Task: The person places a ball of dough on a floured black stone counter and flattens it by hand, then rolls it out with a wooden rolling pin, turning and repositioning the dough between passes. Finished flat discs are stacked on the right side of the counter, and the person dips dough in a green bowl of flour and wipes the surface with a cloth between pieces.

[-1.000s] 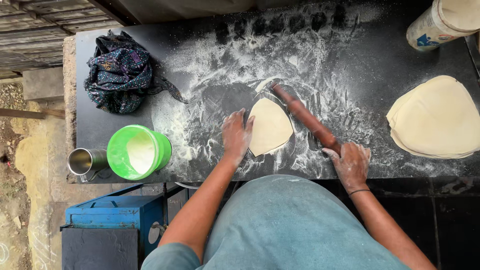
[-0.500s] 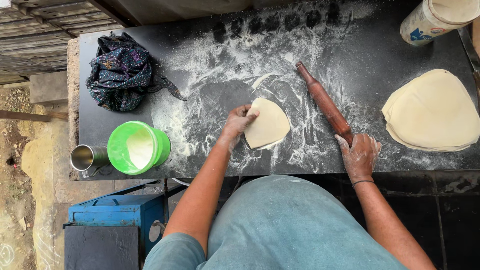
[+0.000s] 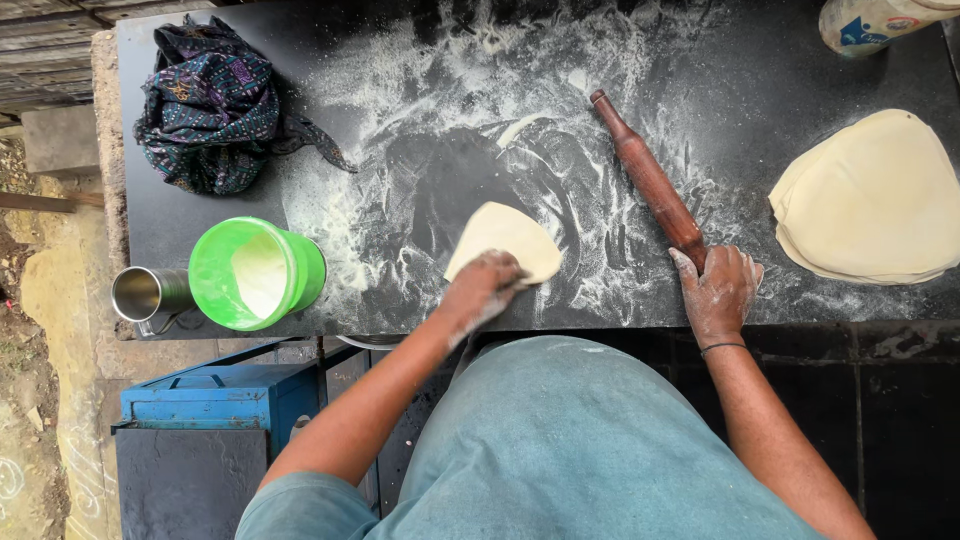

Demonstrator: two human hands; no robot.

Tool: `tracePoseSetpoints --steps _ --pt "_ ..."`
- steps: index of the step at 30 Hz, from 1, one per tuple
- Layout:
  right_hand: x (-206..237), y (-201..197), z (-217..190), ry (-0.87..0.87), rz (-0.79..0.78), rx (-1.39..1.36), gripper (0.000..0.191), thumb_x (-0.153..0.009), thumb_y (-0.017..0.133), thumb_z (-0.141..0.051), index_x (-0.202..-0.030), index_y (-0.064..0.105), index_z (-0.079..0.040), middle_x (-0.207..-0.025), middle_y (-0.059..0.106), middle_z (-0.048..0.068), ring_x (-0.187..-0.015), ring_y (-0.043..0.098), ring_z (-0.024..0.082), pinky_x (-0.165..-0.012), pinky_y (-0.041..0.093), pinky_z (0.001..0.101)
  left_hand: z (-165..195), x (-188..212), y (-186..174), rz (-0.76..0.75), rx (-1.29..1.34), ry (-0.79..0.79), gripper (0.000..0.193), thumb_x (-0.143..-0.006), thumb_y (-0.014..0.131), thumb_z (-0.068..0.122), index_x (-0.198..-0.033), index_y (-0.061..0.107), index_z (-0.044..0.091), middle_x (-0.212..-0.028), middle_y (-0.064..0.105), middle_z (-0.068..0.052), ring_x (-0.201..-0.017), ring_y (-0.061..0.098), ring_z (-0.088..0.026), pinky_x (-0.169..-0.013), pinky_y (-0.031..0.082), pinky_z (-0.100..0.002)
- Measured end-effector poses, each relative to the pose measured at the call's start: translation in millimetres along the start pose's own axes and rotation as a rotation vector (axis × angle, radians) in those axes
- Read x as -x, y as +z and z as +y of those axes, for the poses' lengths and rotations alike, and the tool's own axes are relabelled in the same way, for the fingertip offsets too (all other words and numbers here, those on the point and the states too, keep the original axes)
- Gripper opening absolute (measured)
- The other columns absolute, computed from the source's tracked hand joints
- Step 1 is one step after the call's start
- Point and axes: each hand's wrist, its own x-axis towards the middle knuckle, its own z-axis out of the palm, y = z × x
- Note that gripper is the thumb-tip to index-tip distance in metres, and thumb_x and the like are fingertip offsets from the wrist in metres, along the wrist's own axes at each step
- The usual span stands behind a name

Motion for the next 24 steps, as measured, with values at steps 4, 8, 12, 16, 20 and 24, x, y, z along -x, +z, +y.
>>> tracePoseSetpoints --steps 4,8,12,16,20,24 --pt "1 2 1 0.01 -0.01 0.007 0.052 -0.102 0.068 -0.056 -0.088 0.056 -0.008 -0.09 0.055 0.011 -0.094 0.053 0.03 -0.096 0.038 0.0504 16 3 28 0.291 -0.279 0.316 0.083 -0.084 0.045 0.078 -0.15 0.047 0.026 -0.16 0.036 -0.012 -0.15 0.027 -0.033 -0.122 0.016 -0.052" --pt "2 3 1 -0.012 0.009 0.036 0.053 -0.104 0.069 -0.056 -0.089 0.055 -0.007 -0.092 0.054 0.011 -0.096 0.053 0.031 -0.097 0.037 0.0506 51 -48 21 0.027 -0.417 0.248 0.093 -0.088 0.027 0.088 -0.162 0.021 0.033 -0.171 0.013 -0.006 -0.158 0.004 -0.025 -0.128 -0.001 -0.052" --pt "3 4 2 -0.025 0.026 0.023 0.052 -0.104 0.07 -0.054 -0.09 0.055 -0.007 -0.095 0.055 0.011 -0.096 0.053 0.03 -0.099 0.037 0.0515 61 -104 -22 -0.044 -0.377 -0.034 0.096 -0.086 0.023 0.088 -0.164 0.011 0.032 -0.17 -0.006 -0.008 -0.156 -0.01 -0.025 -0.124 -0.011 -0.054" --pt "2 7 4 -0.024 0.02 0.036 0.053 -0.104 0.07 -0.056 -0.092 0.056 -0.006 -0.096 0.055 0.011 -0.097 0.053 0.031 -0.098 0.038 0.0513 2 -96 -79 0.097 -0.363 -0.331 0.099 -0.088 0.016 0.088 -0.166 0.007 0.028 -0.168 -0.015 -0.012 -0.154 -0.018 -0.027 -0.122 -0.014 -0.057" --pt "1 4 6 -0.025 0.023 -0.04 0.053 -0.103 0.07 -0.055 -0.089 0.057 -0.006 -0.094 0.056 0.01 -0.096 0.054 0.029 -0.102 0.037 0.0521 -31 -60 -90 0.182 -0.373 -0.401 0.105 -0.085 0.014 0.091 -0.166 0.007 0.025 -0.166 -0.011 -0.014 -0.155 -0.016 -0.028 -0.124 -0.012 -0.055" --pt "5 -6 1 -0.051 -0.044 -0.109 0.053 -0.099 0.069 -0.057 -0.086 0.059 -0.006 -0.088 0.057 0.01 -0.09 0.054 0.029 -0.096 0.04 0.0494 6 -33 -36 0.014 -0.384 -0.331 0.109 -0.081 0.011 0.093 -0.165 0.006 0.024 -0.168 -0.012 -0.013 -0.153 -0.016 -0.03 -0.124 -0.011 -0.053"
